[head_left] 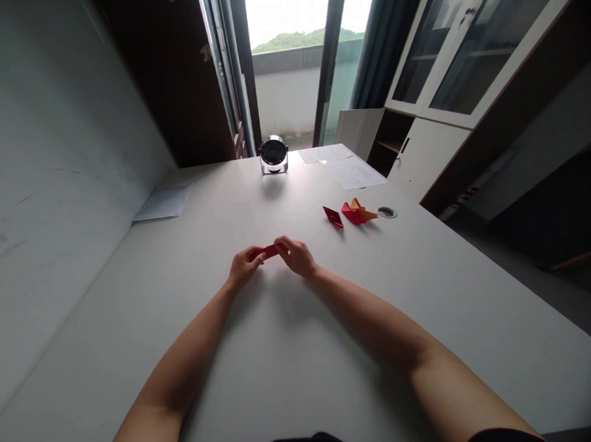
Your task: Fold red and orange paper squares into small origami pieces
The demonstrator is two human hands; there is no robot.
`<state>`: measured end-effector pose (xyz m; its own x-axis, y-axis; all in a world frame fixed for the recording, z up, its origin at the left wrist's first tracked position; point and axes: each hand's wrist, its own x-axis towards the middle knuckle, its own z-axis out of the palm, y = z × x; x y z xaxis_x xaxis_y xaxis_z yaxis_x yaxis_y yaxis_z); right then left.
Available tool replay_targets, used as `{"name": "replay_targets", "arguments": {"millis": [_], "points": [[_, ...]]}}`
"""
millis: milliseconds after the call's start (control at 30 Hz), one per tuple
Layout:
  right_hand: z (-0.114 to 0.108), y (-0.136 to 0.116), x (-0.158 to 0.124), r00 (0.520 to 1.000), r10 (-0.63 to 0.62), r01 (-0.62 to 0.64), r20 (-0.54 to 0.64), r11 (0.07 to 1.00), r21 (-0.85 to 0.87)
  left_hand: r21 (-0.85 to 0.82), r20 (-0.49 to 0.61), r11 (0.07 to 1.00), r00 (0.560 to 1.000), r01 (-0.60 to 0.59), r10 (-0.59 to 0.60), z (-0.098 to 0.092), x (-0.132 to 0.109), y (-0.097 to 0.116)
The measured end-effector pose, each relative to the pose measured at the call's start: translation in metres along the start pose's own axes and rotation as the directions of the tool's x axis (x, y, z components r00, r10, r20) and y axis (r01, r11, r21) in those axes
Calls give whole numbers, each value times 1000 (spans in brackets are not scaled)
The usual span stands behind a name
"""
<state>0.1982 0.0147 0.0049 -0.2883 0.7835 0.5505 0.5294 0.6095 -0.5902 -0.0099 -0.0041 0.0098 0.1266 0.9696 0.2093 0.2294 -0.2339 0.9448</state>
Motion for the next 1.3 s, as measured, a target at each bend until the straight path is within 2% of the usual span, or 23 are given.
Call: {"name": "replay_targets", "arguments": {"millis": [133, 233, 367, 467, 633, 767, 933, 1133, 1300], "points": [[2, 4, 1, 999, -26, 27, 45, 999, -18, 108, -45, 993, 998, -35, 40, 1, -1, -2], [4, 6, 2, 995, -62, 67, 84, 997, -48, 245, -79, 963, 987, -115, 138, 1, -2, 0], [4, 6, 2, 986, -104, 115, 131, 990, -81, 372, -52, 896, 959, -241, 279, 1, -4, 6], [4, 5, 2, 984, -93, 112, 149, 985, -129, 416, -11, 863, 947, -288, 321, 1, -5, 9], [0, 3, 3, 979, -105, 138, 175, 973, -186, 561, 70, 775, 950, -291, 306, 1, -4, 4], [-3, 1, 3, 972, -140, 176, 191, 966, -189, 686, 91, 677, 954, -269, 286, 0, -3, 2], [-2, 1, 2, 974, -126, 164, 190, 965, -204, 737, 132, 608, 946, -294, 297, -1, -4, 6], [0, 3, 2, 973, -115, 155, 201, 968, -197, 741, 124, 608, 948, -285, 293, 0, -4, 4], [2, 4, 2, 978, -43, 88, 203, 972, -218, 721, 80, 643, 953, -258, 293, -1, -4, 3]]}}
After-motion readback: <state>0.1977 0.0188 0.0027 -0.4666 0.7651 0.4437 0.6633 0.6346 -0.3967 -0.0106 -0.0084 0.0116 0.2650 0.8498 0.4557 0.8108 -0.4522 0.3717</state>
